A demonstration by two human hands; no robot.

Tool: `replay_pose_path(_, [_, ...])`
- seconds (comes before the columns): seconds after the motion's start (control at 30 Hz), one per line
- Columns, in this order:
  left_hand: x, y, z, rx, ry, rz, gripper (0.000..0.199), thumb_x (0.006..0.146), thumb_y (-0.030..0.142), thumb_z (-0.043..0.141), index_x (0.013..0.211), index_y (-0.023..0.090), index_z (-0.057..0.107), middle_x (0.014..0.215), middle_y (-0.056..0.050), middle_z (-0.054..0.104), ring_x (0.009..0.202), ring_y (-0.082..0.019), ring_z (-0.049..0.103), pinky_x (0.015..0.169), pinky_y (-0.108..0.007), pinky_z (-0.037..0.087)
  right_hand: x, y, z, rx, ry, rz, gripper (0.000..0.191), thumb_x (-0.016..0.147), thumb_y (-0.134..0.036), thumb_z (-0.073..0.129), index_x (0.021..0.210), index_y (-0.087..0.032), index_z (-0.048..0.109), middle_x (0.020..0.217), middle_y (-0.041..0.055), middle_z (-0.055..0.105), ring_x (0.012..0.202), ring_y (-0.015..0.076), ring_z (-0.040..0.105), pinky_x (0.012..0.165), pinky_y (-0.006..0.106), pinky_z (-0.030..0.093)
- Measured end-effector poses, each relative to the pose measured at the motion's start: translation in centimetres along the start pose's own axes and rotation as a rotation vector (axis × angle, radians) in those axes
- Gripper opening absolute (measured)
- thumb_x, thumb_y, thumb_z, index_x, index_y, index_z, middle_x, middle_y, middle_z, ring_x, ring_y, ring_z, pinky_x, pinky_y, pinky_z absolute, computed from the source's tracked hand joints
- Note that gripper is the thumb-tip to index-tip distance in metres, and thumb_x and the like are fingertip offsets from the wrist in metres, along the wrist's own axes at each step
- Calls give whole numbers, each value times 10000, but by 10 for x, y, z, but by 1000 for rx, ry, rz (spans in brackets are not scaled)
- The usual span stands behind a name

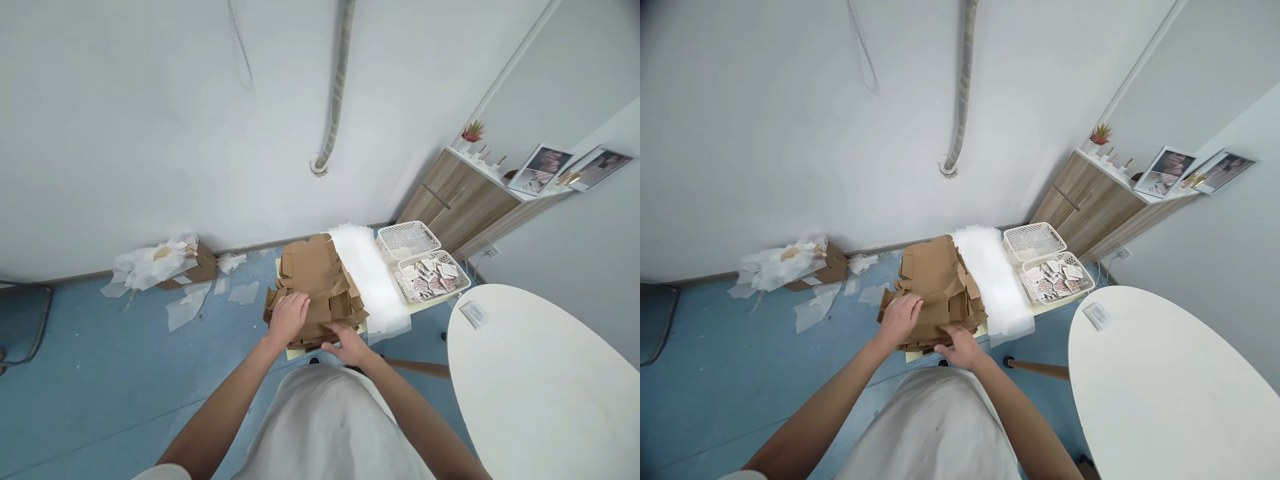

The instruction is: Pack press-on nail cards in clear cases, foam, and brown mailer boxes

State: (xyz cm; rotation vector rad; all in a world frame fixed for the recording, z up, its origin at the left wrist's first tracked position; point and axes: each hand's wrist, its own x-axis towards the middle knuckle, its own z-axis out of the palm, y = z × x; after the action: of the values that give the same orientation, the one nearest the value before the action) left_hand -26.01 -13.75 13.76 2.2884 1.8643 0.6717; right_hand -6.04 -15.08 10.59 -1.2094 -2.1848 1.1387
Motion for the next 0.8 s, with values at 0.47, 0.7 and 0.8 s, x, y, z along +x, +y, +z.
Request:
replay_pose_path(0.47, [-25, 78, 38, -370, -280, 146, 329, 873, 253, 278, 1002, 209, 578, 924, -86, 615, 912, -213, 526, 866, -395, 335, -25, -22, -95, -113, 349, 628, 610, 724, -255, 479, 1310, -211, 318, 1029, 69, 611, 696, 164, 585, 705, 304, 443])
replay_pose_path(0.7, [-15, 132, 45, -355, -304, 245, 314, 871, 262, 303, 1033, 219, 569, 975, -74, 614, 922, -218, 526, 866, -389, 338, -70, -2, -120, -245, 476, 595, 557, 761, -179, 343, 1317, -200, 322, 858, 50, 649, 707, 195, 584, 649, 294, 426])
replay_pose_path(0.8, [-10, 170, 46, -316, -304, 319, 321, 862, 315, 337, 1088, 203, 536, 1058, -84, 588, 993, -230, 498, 908, -398, 313, -104, 11, -140, -202, 626, 550, 576, 749, -161, 330, 1320, -231, 314, 942, 34, 640, 741, 186, 587, 674, 302, 442])
